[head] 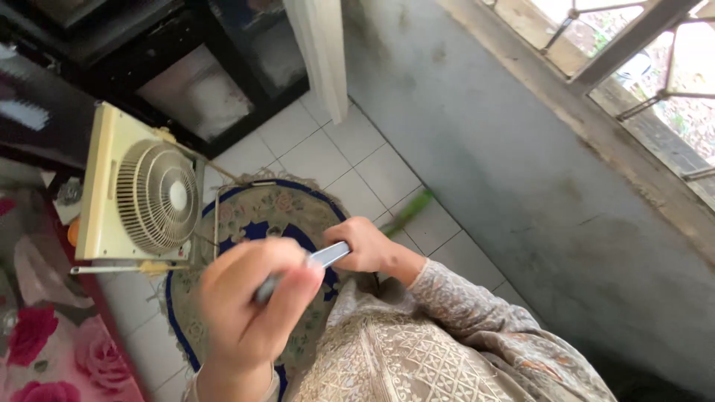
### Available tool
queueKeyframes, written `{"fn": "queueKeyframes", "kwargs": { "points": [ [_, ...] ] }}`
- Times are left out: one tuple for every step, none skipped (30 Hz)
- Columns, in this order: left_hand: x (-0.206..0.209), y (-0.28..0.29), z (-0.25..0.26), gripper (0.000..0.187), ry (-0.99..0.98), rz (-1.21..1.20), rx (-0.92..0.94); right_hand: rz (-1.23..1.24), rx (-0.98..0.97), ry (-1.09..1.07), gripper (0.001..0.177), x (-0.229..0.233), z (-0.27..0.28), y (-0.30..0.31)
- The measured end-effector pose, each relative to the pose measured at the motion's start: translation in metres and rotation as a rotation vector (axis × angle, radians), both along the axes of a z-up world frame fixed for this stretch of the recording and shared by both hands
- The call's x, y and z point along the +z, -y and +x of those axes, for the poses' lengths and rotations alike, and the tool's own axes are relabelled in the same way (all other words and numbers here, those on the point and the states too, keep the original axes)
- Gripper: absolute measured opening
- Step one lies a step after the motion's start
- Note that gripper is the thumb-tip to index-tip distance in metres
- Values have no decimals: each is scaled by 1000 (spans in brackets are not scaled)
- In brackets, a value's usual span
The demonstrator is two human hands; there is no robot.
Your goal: Sweep the floor in several rooms of a house using a broom.
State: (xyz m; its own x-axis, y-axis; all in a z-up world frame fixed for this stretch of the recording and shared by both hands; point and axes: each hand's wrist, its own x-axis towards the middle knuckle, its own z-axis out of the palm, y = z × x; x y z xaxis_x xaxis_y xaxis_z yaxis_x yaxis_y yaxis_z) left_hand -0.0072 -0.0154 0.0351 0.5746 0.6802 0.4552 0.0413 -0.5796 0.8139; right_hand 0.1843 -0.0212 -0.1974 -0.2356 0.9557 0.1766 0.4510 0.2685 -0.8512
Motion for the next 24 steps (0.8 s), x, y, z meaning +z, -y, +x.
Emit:
{"fn": "queueKeyframes", "kwargs": {
  "points": [
    [4,5,3,18,-2,2,-11,2,-11,-2,20,3,2,-4],
    [8,10,6,16,19,47,-27,59,0,-29,19,7,3,-6],
    [13,16,9,16,41,92,-43,116,10,-55,17,11,4,-9],
    [5,15,19,16,42,96,-55,120,-1,-54,17,10,9,-15],
    [-3,14,29,16,54,182,-49,147,-51,-76,17,9,15,-22],
    [-11,13,40,16,71,271,-39,178,-96,-93,17,9,21,-29],
    [-33,4,57,16,76,277,-46,186,-103,-89,17,-5,34,-40],
    [-55,-3,72,21,41,294,-27,169,-173,-97,20,-20,44,-49],
    [-77,-12,86,27,6,310,-9,153,-243,-104,22,-34,53,-59],
    [-100,-17,100,27,10,321,-3,164,-237,-102,22,-41,60,-62],
    [-122,-23,113,26,47,301,-14,131,-240,-122,22,-47,66,-66],
    [-144,-30,126,26,85,279,-29,97,-247,-143,21,-54,72,-70],
    [-154,-32,128,26,88,289,-27,107,-244,-141,21,-65,72,-67],
    [-162,-37,132,29,58,327,-55,72,-233,-162,20,-74,76,-68],
    [-170,-43,137,33,28,365,-82,36,-223,-183,19,-83,80,-70],
    [-168,-48,137,33,38,381,-93,55,-233,-177,19,-81,82,-72],
    [-166,-54,137,30,43,363,-119,55,-246,-172,19,-79,83,-76],
    [-167,-56,134,27,44,335,-139,46,-253,-169,20,-80,81,-76],
    [-160,-60,132,27,49,343,-144,54,-257,-165,20,-83,81,-79],
    [-152,-67,131,26,34,276,-155,83,-243,-171,21,-85,82,-85],
    [-144,-74,128,26,18,210,-167,111,-228,-175,24,-87,82,-91],
    [-133,-77,126,26,22,219,-181,121,-241,-173,24,-91,80,-94],
    [-122,-80,123,27,74,256,-202,144,-253,-195,27,-95,79,-97],
    [-112,-83,120,28,121,289,-237,164,-278,-224,31,-100,76,-97]
  ]
}}
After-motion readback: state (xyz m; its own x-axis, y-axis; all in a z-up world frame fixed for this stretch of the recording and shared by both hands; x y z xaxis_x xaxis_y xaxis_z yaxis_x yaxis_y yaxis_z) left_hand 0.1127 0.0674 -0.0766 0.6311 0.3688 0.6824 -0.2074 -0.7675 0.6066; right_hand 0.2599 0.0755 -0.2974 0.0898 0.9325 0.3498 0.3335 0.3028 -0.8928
